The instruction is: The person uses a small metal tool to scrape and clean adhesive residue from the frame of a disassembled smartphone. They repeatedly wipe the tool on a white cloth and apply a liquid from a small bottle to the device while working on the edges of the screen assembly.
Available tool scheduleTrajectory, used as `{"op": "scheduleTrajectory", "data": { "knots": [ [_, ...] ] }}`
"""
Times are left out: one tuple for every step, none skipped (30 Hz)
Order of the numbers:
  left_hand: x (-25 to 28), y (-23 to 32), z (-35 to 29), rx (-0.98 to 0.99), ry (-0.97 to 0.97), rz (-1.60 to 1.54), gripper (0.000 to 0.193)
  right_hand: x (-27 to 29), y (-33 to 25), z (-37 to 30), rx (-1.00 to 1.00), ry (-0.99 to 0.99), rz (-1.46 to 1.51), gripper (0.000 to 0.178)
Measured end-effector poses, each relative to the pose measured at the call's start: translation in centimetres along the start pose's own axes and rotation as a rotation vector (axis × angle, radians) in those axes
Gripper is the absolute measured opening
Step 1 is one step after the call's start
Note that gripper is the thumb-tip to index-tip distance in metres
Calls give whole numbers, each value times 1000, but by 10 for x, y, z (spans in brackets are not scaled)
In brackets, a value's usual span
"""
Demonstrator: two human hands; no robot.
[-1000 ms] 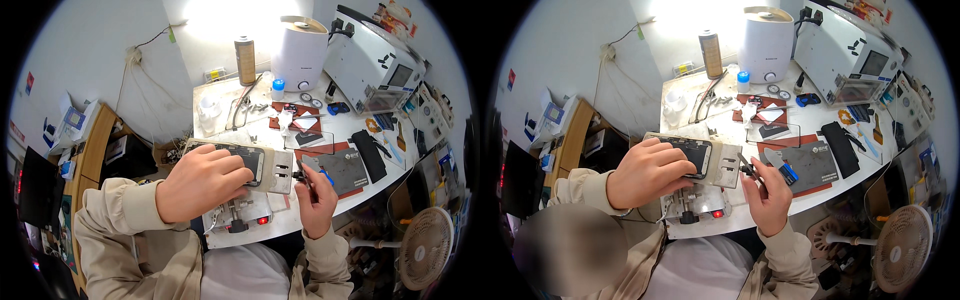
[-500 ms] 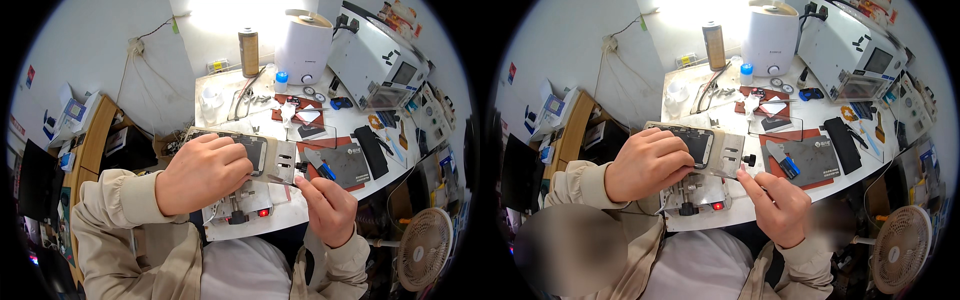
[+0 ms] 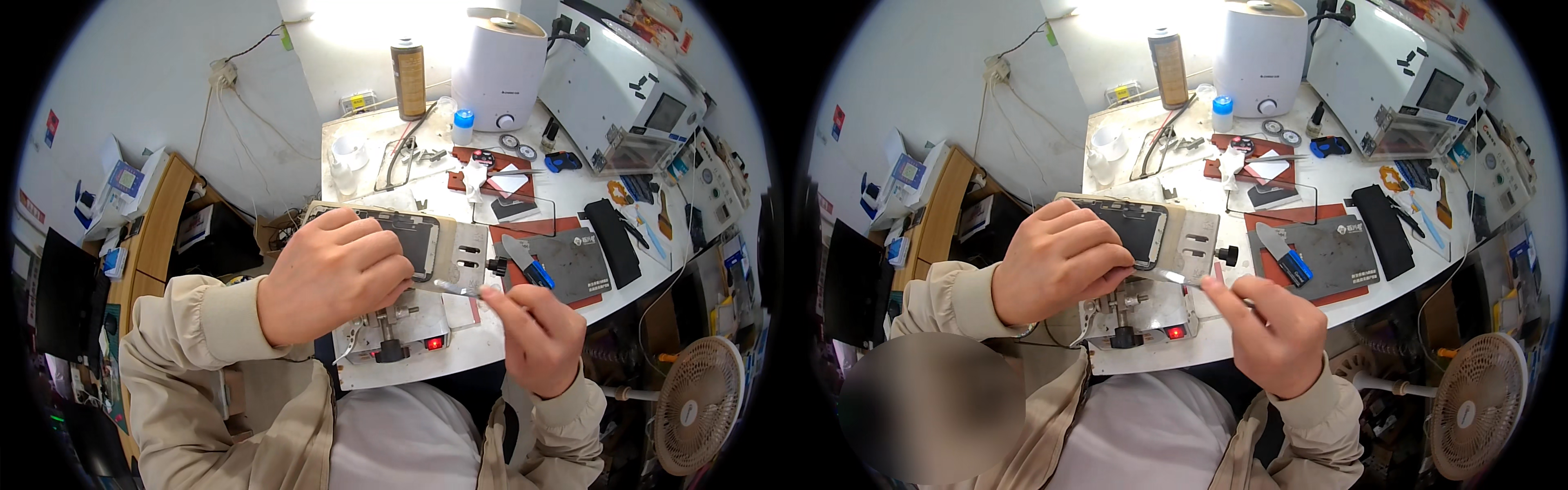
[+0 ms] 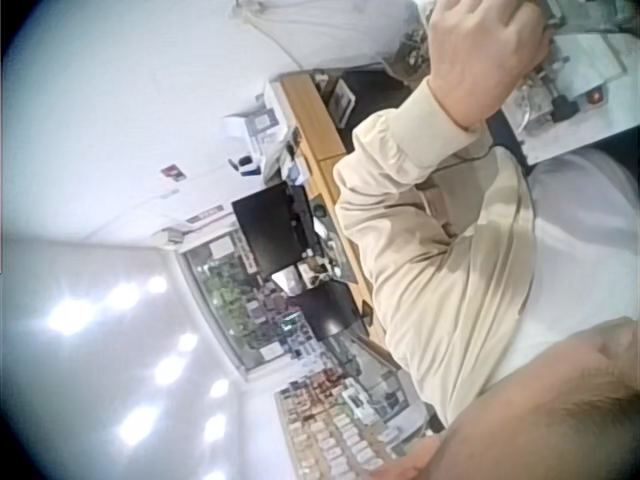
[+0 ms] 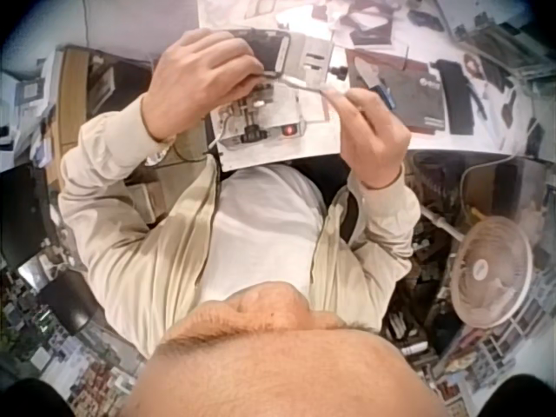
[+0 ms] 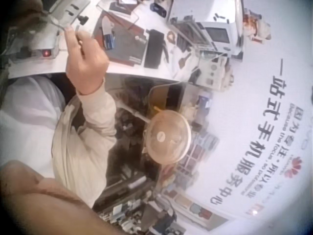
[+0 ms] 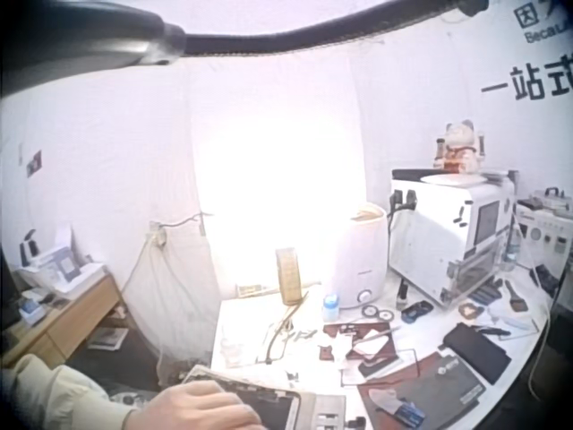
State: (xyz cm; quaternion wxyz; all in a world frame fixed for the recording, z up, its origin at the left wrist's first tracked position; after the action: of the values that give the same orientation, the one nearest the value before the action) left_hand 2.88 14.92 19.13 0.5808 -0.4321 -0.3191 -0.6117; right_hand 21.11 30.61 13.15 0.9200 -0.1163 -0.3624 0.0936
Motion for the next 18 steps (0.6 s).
{"op": "scheduleTrajectory", "data": {
  "knots": [
    [0,0,-1,-1,15,-6,20,1,6,0,-46,39,18,42],
    [0,0,-3,-2,29,-12,21,2,13,-1,-91,78,37,40],
    [2,-1,-4,-3,46,-14,21,0,25,-3,-209,103,15,36],
    [2,-1,-6,18,47,-35,22,-5,41,-6,-324,124,-9,33],
    [2,-2,-9,40,47,-54,23,-11,57,-11,-439,146,-31,29],
    [3,-3,-12,65,49,-76,24,-22,71,-18,-443,89,-77,27],
    [8,-4,-14,90,71,-92,26,-35,86,-26,-439,36,-112,24],
    [13,-8,-16,111,96,-107,27,-45,99,-30,-432,-12,-151,22],
    [18,-16,-19,130,125,-120,28,-48,105,-32,-429,-27,-215,20],
    [29,-36,-28,213,195,-141,32,-53,107,-35,-416,-39,-261,19],
    [36,-63,-40,325,258,-143,28,-56,110,-37,-402,-48,-312,17],
    [39,-93,-55,504,320,-164,28,-58,115,-39,-411,-63,-317,17],
    [36,-126,-73,670,387,-192,28,-60,121,-41,-427,-72,-330,17],
    [21,-162,-98,744,436,-252,32,-66,125,-43,-447,-79,-315,17],
    [-3,-195,-122,817,483,-322,36,-72,130,-46,-450,-79,-303,17],
    [-35,-214,-133,856,413,-395,42,-74,136,-50,-454,-74,-315,18],
    [-64,-227,-141,891,337,-468,50,-75,140,-52,-462,-69,-325,19],
    [-85,-227,-148,852,315,-484,58,-76,140,-50,-457,-56,-328,20]
  ]
}}
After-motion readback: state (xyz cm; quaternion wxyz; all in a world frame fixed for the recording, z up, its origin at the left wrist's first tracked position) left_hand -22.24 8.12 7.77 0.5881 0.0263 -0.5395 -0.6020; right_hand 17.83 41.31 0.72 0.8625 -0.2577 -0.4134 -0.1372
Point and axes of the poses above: each hand's wrist, its own z-axis towards the middle knuckle, its own x-axis out of the back of the hand, y = z × x, the point moved 5 cm from there along z, towards the middle knuckle, and after that the axes turned 1 degree about -z, right-handed, at the moved point
